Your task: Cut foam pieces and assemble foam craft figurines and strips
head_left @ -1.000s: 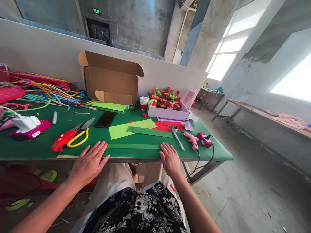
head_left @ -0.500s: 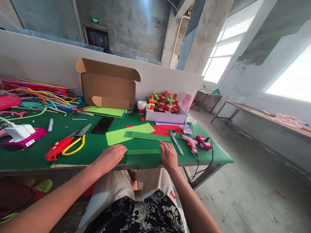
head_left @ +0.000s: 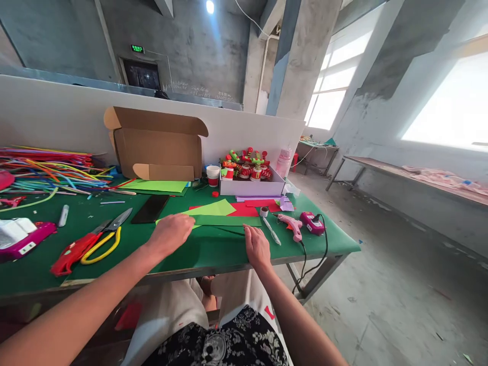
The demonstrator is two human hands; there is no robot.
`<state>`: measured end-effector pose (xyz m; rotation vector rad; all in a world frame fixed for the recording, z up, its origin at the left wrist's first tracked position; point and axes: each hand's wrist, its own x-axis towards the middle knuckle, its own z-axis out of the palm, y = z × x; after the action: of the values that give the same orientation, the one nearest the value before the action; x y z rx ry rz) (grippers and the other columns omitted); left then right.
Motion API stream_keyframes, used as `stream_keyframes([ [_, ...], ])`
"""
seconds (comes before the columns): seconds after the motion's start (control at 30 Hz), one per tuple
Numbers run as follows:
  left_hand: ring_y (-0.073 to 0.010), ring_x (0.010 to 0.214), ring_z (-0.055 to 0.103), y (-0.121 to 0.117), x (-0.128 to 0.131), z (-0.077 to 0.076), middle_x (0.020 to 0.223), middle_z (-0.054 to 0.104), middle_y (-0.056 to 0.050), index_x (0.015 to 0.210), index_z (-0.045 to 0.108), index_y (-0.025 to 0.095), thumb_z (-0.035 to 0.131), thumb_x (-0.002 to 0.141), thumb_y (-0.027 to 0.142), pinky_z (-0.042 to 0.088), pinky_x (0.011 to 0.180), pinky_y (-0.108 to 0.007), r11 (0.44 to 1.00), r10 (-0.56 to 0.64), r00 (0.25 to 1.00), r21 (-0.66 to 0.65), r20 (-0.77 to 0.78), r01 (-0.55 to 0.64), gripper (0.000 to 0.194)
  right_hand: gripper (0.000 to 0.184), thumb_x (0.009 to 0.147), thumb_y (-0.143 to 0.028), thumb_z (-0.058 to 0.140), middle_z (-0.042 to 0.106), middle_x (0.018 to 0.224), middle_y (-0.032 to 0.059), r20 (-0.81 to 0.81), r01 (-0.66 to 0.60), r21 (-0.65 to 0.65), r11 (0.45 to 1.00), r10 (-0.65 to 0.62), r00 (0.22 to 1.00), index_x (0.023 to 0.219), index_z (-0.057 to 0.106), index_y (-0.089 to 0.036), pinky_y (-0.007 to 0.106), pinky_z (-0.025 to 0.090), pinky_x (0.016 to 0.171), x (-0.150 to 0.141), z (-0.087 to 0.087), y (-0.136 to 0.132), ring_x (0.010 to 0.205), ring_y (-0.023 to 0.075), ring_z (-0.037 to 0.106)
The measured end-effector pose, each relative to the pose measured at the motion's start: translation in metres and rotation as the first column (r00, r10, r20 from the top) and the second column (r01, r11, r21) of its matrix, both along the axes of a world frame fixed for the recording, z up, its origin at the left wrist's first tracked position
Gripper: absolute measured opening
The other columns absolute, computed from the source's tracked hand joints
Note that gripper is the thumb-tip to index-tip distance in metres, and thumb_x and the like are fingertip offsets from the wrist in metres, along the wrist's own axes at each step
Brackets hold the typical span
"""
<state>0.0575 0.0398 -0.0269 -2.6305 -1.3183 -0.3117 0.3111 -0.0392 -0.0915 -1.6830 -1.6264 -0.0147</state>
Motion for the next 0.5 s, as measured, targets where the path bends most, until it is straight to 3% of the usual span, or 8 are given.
stream_keyframes([
  [0.1, -0.0283, 0.095, 0.068, 0.034, 0.013, 0.016, 0.097, 0.075, -0.012, 0.088, 0.073, 0.017, 0.039, 0.091, 0.017, 0.049, 0.077, -0.036, 0.994, 0.046, 0.998, 0.097, -0.042, -0.041, 0.034, 0.046, 0.104, -0.034, 0.027, 0.073, 0.111, 0.0079, 0.020, 0.009, -0.012, 1.000, -0.009, 1.000, 0.118, 0.069, -0.020, 0.033, 0.048, 0.091, -0.002, 0.001, -0.001, 0.103, 0.0213, 0.064],
  [0.2, -0.0298, 0.097, 0.068, 0.065, 0.026, 0.019, 0.098, 0.075, -0.015, 0.087, 0.073, 0.015, 0.037, 0.089, 0.015, 0.049, 0.080, -0.039, 0.988, 0.099, 0.995, 0.124, -0.032, -0.095, 0.036, 0.046, 0.104, -0.033, 0.027, 0.074, 0.111, 0.0076, 0.038, 0.017, -0.013, 1.000, -0.017, 0.999, 0.119, 0.068, -0.019, 0.032, 0.047, 0.092, -0.003, 0.001, -0.002, 0.104, 0.0209, 0.064],
  [0.33, -0.0318, 0.096, 0.068, 0.087, 0.030, 0.005, 0.095, 0.075, -0.017, 0.088, 0.074, 0.014, 0.037, 0.089, 0.015, 0.050, 0.079, -0.041, 0.986, 0.131, 0.991, 0.107, -0.033, -0.127, 0.037, 0.045, 0.104, -0.033, 0.028, 0.074, 0.110, 0.0070, 0.079, 0.015, -0.004, 1.000, -0.015, 0.997, 0.120, 0.068, -0.021, 0.031, 0.048, 0.090, -0.003, 0.000, -0.002, 0.103, 0.0200, 0.065],
  [0.5, -0.0255, 0.106, 0.067, 0.083, 0.030, -0.016, 0.110, 0.076, -0.010, 0.105, 0.074, 0.021, 0.044, 0.090, 0.022, 0.050, 0.088, -0.034, 0.999, 0.049, 0.996, 0.027, -0.081, -0.047, 0.034, 0.045, 0.104, -0.034, 0.027, 0.075, 0.105, 0.0074, 0.123, 0.001, 0.048, 0.999, -0.007, 0.992, 0.117, 0.069, -0.021, 0.033, 0.049, 0.085, -0.004, -0.001, -0.001, 0.095, 0.0216, 0.067],
])
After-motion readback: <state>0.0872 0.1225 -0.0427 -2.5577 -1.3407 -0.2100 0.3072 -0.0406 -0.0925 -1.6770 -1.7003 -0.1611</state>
